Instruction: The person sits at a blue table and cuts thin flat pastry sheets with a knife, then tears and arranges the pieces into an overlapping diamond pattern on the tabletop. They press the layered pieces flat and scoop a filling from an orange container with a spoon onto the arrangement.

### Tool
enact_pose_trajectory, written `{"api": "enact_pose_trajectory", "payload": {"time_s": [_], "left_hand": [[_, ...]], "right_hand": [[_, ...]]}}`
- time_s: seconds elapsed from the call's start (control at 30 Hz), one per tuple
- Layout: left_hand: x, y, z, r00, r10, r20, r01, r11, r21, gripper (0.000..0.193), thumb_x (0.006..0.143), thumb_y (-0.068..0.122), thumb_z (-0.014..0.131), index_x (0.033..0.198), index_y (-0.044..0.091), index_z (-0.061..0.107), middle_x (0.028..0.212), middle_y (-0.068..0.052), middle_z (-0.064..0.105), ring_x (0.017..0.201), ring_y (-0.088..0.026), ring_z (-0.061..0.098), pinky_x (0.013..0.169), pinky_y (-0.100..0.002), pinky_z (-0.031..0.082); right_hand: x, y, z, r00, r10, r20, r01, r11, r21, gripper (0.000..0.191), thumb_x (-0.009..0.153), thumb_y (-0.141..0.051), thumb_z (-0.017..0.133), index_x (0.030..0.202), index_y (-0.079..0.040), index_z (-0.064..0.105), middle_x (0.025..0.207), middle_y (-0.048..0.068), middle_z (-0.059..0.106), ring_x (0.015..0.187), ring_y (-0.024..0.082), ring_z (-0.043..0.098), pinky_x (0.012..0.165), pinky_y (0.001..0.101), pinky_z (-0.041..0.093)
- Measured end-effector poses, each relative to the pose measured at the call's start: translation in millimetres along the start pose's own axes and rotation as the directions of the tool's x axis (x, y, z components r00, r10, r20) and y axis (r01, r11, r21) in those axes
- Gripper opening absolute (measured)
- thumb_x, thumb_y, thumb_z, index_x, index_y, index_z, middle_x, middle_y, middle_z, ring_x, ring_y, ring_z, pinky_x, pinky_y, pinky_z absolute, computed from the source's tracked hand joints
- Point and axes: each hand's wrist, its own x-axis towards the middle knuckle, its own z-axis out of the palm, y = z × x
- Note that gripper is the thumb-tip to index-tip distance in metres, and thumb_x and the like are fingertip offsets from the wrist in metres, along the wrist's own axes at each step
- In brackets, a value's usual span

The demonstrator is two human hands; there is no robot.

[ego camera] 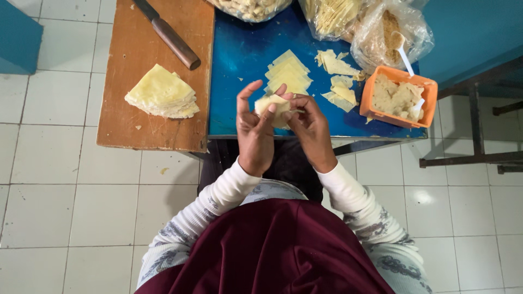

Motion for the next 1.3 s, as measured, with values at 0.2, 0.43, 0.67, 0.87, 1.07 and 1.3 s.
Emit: {"api": "enact_pose_trajectory", "payload": {"time_s": [0.2, 0.43, 0.67, 0.87, 1.07, 1.3], "left_hand": [[-8, -9, 2, 1.000, -0.012, -0.006, 0.012, 0.998, -0.060, 0.062, 0.105, 0.003, 0.062, 0.159, 0.011, 0.032, 0.141, -0.023, 0.060, 0.134, -0.027, 0.062, 0.116, -0.042, 0.048], [-12, -7, -12, 0.984, 0.177, 0.033, -0.173, 0.878, 0.445, 0.063, 0.099, -0.008, 0.066, 0.155, 0.006, 0.040, 0.142, -0.013, 0.057, 0.116, -0.020, 0.066, 0.098, -0.034, 0.056], [-10, -17, -24, 0.967, 0.200, 0.156, -0.217, 0.332, 0.918, 0.074, 0.090, -0.009, 0.069, 0.156, 0.013, 0.045, 0.117, -0.014, 0.071, 0.091, -0.027, 0.074, 0.080, -0.037, 0.059], [-3, -20, -25, 0.931, 0.186, 0.314, -0.348, 0.191, 0.918, 0.085, 0.088, -0.013, 0.064, 0.162, 0.010, 0.031, 0.119, -0.017, 0.064, 0.106, -0.033, 0.067, 0.087, -0.041, 0.056], [-5, -19, -27, 0.912, 0.165, 0.375, -0.386, 0.039, 0.922, 0.075, 0.088, -0.008, 0.066, 0.156, 0.004, 0.036, 0.126, -0.021, 0.058, 0.116, -0.039, 0.055, 0.100, -0.047, 0.047], [-25, -16, -41, 0.845, 0.047, 0.532, -0.509, -0.233, 0.829, 0.041, 0.099, 0.018, 0.068, 0.139, 0.012, 0.059, 0.140, -0.006, 0.060, 0.134, -0.025, 0.053, 0.106, -0.045, 0.036]], "right_hand": [[-9, 19, 4, 0.995, 0.069, -0.074, -0.051, 0.975, 0.214, 0.019, 0.103, -0.015, 0.066, 0.118, -0.004, 0.061, 0.116, 0.004, 0.067, 0.109, 0.009, 0.062, 0.097, 0.0235, 0.050], [-20, 9, -11, 0.989, -0.013, -0.149, -0.036, 0.948, -0.317, 0.012, 0.106, -0.012, 0.071, 0.105, -0.002, 0.064, 0.083, 0.002, 0.061, 0.075, 0.006, 0.054, 0.067, 0.0253, 0.044], [-22, 0, 1, 0.940, -0.330, -0.085, 0.156, 0.641, -0.751, 0.015, 0.095, -0.003, 0.076, 0.107, -0.001, 0.067, 0.096, 0.013, 0.066, 0.074, 0.023, 0.068, 0.063, 0.0325, 0.051], [-21, -2, 5, 0.930, -0.363, -0.051, 0.147, 0.497, -0.855, 0.021, 0.094, -0.006, 0.076, 0.112, -0.004, 0.067, 0.102, 0.013, 0.067, 0.082, 0.030, 0.070, 0.066, 0.0377, 0.053], [-21, -1, 5, 0.932, -0.362, -0.018, 0.165, 0.469, -0.868, 0.029, 0.096, -0.008, 0.074, 0.123, -0.003, 0.062, 0.109, 0.015, 0.066, 0.087, 0.030, 0.069, 0.072, 0.0381, 0.053], [-18, -15, -4, 0.889, -0.455, 0.039, 0.220, 0.352, -0.910, 0.037, 0.099, -0.006, 0.067, 0.135, -0.005, 0.058, 0.107, 0.011, 0.067, 0.095, 0.030, 0.065, 0.087, 0.0402, 0.049]]}}
